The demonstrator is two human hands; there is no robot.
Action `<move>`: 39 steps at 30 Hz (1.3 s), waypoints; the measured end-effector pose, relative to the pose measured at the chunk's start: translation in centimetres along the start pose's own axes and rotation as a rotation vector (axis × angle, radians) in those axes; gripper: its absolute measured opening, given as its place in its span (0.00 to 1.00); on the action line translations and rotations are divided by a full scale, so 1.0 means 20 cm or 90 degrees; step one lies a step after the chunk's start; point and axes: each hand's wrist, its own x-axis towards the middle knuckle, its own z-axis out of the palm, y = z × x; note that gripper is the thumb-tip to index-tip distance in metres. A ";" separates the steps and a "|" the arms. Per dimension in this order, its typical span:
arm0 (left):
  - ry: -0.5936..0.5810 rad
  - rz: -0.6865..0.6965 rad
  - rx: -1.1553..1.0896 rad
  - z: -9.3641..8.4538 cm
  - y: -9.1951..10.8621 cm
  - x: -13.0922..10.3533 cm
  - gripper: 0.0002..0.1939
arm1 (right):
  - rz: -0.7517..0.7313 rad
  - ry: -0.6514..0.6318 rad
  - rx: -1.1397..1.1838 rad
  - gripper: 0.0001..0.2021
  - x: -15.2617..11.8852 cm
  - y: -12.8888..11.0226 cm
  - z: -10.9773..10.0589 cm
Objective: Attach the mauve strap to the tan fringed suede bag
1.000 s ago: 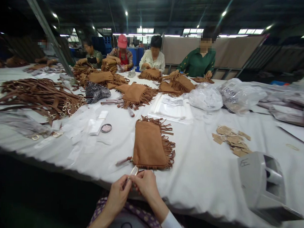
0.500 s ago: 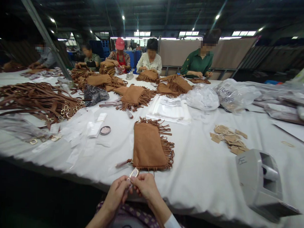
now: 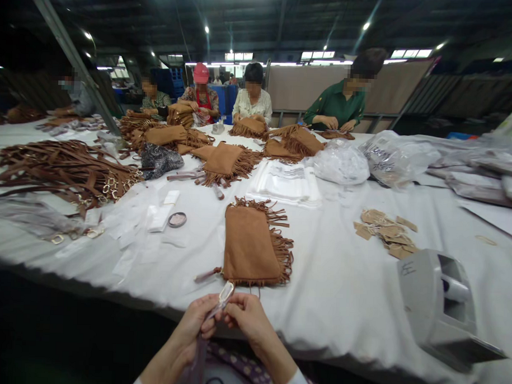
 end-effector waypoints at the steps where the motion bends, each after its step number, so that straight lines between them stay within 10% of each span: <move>1: -0.014 -0.014 -0.019 0.00 0.00 0.00 0.22 | -0.004 0.002 -0.009 0.08 0.01 0.00 0.00; 21: 0.038 0.076 0.060 0.10 -0.02 -0.01 0.28 | -0.125 0.228 -0.143 0.02 0.10 0.08 0.04; 28: 0.108 0.107 0.116 0.10 -0.04 0.02 0.30 | -0.059 0.111 0.012 0.10 0.02 0.04 0.07; 39: -0.056 0.144 0.119 0.13 0.00 -0.03 0.36 | 0.003 0.187 0.254 0.23 0.08 0.08 0.06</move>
